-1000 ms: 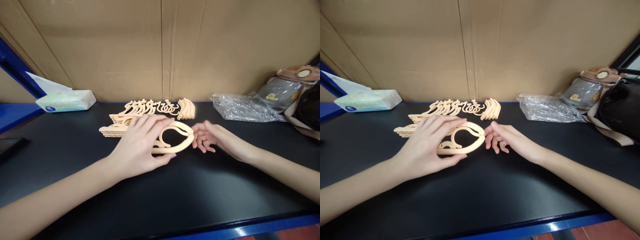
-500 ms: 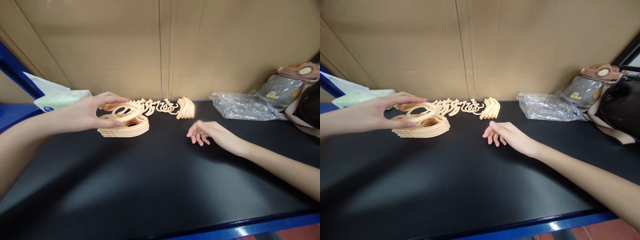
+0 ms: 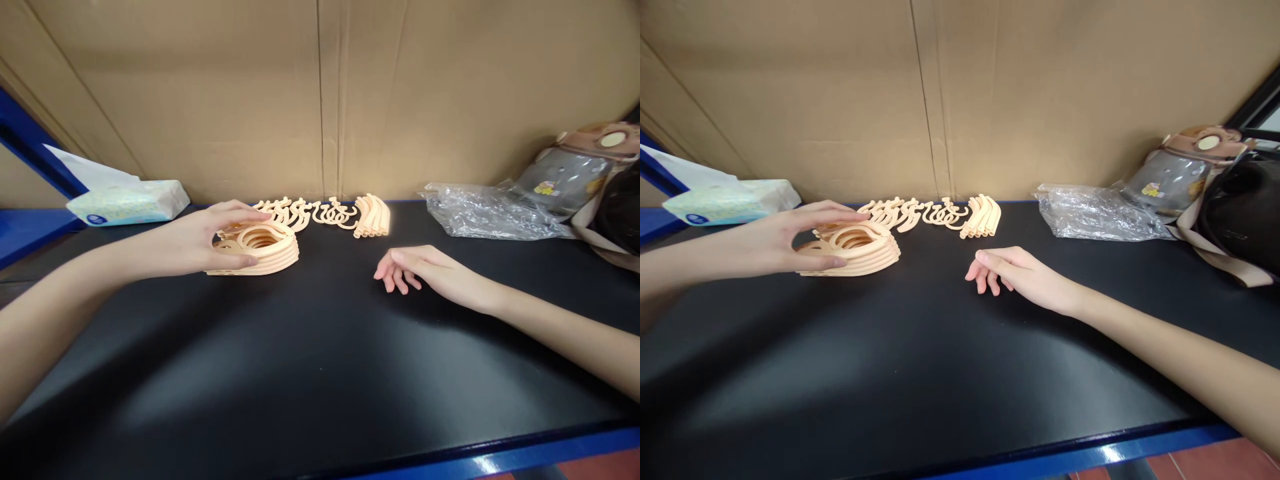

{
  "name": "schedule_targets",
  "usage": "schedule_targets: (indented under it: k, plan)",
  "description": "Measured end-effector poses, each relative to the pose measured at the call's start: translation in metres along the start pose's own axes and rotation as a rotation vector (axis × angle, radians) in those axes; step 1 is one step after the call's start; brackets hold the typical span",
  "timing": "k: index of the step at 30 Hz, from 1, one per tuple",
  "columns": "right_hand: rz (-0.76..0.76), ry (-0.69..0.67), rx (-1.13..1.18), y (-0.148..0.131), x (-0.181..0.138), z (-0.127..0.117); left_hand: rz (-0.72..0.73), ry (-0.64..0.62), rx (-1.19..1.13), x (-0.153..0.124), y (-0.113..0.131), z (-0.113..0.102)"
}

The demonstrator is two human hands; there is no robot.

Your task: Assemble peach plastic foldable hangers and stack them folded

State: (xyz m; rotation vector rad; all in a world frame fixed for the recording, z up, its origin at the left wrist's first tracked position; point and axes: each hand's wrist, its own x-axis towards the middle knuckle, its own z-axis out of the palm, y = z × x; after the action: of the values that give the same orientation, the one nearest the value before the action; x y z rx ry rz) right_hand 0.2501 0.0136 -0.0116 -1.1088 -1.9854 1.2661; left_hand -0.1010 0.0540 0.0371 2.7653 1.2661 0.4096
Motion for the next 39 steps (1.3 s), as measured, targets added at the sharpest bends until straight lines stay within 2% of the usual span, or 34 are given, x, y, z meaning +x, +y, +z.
schedule_targets:
  k: [20, 24, 28, 33, 39]
  plan:
    - [0.007, -0.033, -0.024, 0.002, -0.002, -0.002, -0.05, -0.068, 0.012, -0.001, 0.003, 0.003]
    - [0.0, -0.033, -0.031, 0.003, -0.001, -0.002, -0.15, -0.142, -0.017, -0.004, -0.002, -0.004]
    - [-0.015, -0.039, -0.052, 0.002, -0.002, -0.001, -0.302, -0.202, 0.075, -0.009, -0.008, -0.019]
    - [-0.018, -0.054, -0.064, 0.001, -0.003, -0.001, -0.29, -0.203, 0.162, -0.014, -0.024, -0.028]
    - [-0.016, -0.059, -0.056, 0.002, -0.003, -0.002, -0.285, -0.212, 0.181, -0.017, -0.038, -0.026]
